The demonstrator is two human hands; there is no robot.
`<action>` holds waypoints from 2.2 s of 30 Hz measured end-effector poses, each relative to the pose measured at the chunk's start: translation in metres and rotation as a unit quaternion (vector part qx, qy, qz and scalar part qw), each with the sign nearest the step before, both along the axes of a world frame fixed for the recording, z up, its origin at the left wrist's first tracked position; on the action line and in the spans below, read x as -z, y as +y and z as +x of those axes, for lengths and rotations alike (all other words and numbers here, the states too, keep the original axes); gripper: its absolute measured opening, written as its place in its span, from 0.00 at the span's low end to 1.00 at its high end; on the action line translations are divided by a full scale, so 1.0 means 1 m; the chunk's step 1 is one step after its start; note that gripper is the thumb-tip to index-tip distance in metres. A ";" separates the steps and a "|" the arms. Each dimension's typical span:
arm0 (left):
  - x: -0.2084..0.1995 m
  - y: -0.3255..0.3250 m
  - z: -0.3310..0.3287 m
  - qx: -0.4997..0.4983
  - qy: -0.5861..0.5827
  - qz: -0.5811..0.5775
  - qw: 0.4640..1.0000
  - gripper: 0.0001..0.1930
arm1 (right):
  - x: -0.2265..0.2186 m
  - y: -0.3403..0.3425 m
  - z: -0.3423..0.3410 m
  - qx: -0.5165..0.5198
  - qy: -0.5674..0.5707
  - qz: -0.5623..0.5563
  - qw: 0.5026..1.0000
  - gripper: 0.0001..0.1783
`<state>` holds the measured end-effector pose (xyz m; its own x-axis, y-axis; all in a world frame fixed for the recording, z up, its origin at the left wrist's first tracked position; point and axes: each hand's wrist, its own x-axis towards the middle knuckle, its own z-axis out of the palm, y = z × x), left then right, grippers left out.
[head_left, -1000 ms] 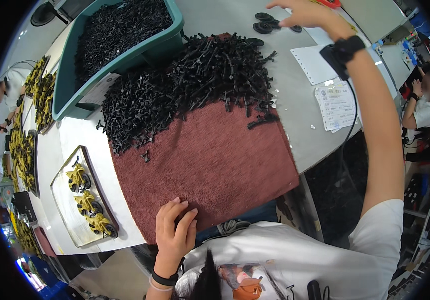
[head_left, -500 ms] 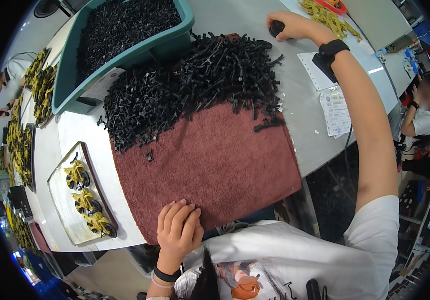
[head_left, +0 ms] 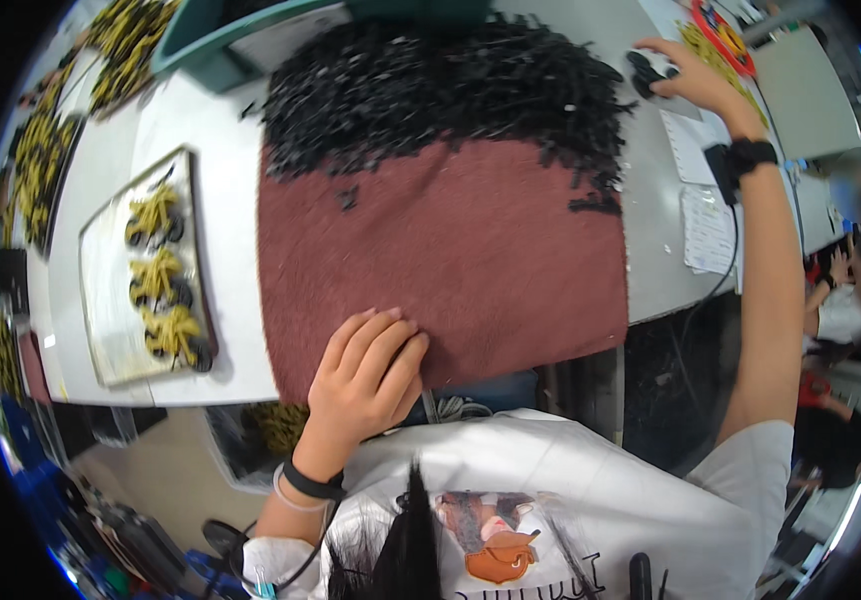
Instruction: The recorder is assembling yellow toy motorcycle components by attaching wheels and handle bars.
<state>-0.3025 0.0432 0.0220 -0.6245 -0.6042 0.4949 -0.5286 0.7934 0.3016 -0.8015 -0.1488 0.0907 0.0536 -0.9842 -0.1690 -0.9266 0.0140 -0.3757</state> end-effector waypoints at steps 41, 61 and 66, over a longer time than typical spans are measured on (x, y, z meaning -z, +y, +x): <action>0.394 0.320 0.225 -0.400 -0.003 0.750 0.527 0.36 | 0.119 0.239 0.527 -0.465 -0.004 0.177 0.868 0.18; 0.353 0.388 0.225 -0.513 0.128 0.628 0.571 0.19 | 0.185 0.308 0.493 -0.440 -0.086 0.224 0.865 0.19; 0.380 0.456 0.236 -0.487 0.179 0.656 0.548 0.14 | 0.198 0.370 0.492 -0.487 -0.055 0.198 0.849 0.16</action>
<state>-0.0668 0.4995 -0.3580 0.3059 -0.5465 -0.7796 -0.2294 -0.8370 0.4968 -0.3097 0.2217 -0.1075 0.8464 -0.3303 -0.4177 -0.5304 -0.5931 -0.6058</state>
